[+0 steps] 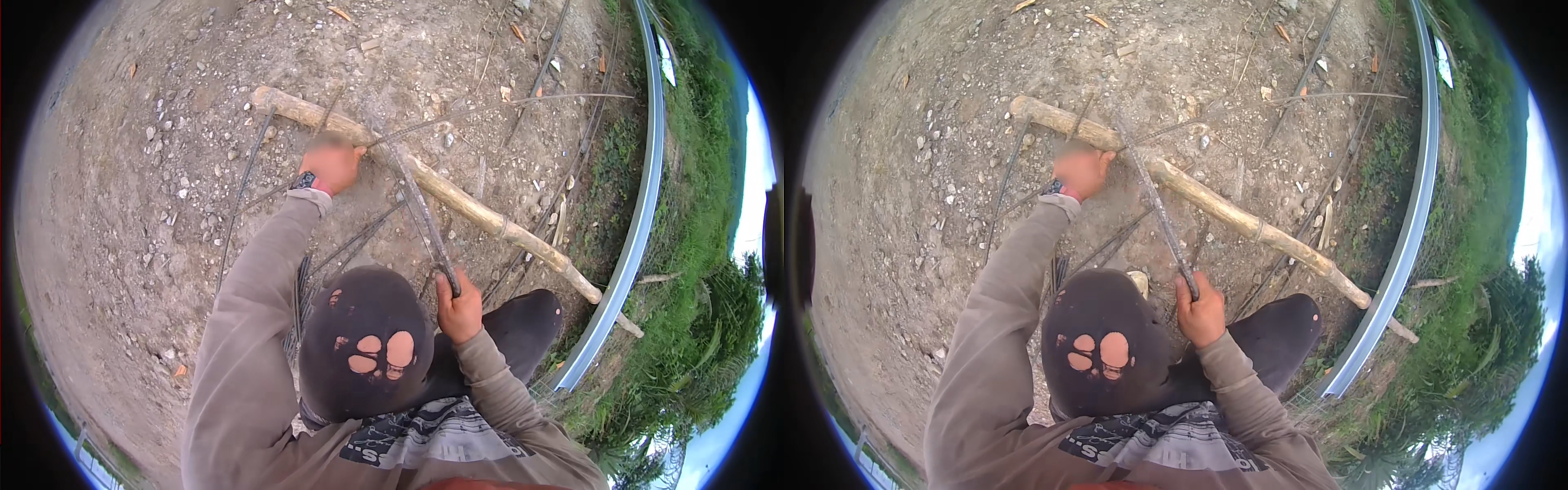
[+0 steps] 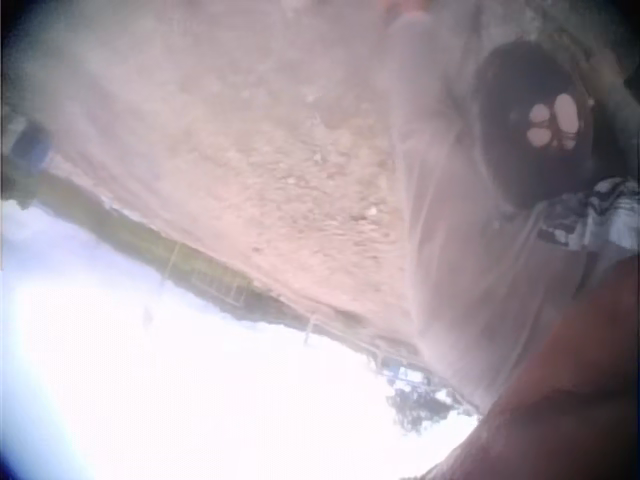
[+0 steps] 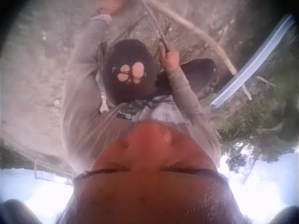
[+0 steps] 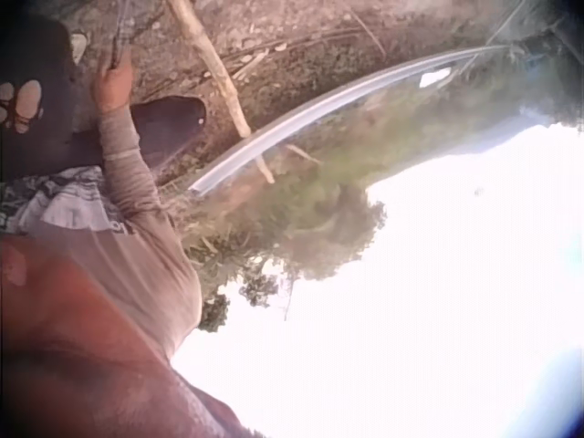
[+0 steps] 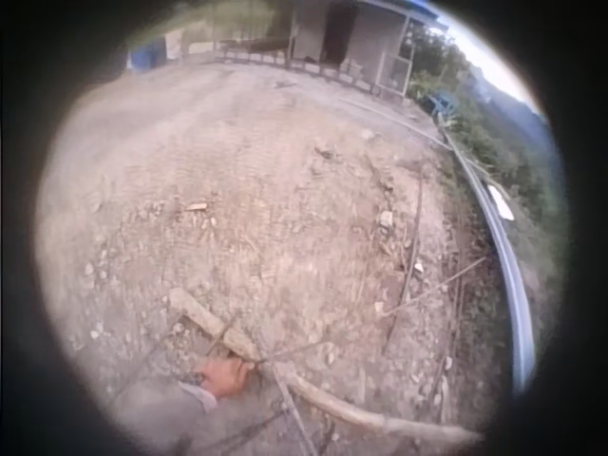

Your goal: The person is measuring and bending rebar on a construction site.

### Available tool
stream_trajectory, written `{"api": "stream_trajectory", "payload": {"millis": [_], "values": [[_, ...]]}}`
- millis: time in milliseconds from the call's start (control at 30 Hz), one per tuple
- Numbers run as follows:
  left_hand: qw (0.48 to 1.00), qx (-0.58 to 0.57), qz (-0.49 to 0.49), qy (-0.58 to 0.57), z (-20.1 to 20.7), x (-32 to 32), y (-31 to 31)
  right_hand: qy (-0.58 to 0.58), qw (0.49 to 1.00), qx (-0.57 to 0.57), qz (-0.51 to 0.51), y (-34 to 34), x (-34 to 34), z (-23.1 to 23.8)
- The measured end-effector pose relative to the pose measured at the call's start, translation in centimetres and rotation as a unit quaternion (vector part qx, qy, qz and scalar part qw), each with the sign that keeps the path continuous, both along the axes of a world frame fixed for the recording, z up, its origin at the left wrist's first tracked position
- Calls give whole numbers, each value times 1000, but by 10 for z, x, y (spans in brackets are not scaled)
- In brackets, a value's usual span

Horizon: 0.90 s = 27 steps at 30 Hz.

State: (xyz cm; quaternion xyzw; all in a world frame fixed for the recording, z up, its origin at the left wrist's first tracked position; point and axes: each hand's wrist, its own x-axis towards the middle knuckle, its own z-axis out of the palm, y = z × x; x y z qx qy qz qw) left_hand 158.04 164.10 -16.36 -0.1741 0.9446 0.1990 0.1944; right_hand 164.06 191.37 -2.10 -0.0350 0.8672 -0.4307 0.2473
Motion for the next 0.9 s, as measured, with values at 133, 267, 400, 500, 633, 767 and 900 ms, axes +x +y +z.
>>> {"api": "stream_trajectory", "payload": {"millis": [133, 267, 400, 500, 633, 767, 900], "values": [[1000, 3, -8, 23, -4, -14, 17, 15, 998, 64, 21, -60, -72, -68], [999, -1, 2, 43, -17, -5, 11, -26, 997, 64, 31, -83, -77, -72], [1000, -7, 15, 24, -2, -1, 3, -10, 1000, 22, 8, 6, 1, 1], [1000, 8, 8, 19, -1, -4, 11, -6, 998, 58, 27, -36, -40, -33], [999, 14, -3, 42, -13, -14, 16, 18, 999, 47, -2, -87, -98, -87], [999, -6, 19, 31, -7, -1, 3, 2, 1000, 14, 3, -5, -10, -15], [1000, 16, -3, -18, 9, -12, 6, -16, 998, 59, 25, -36, -43, -33]]}}
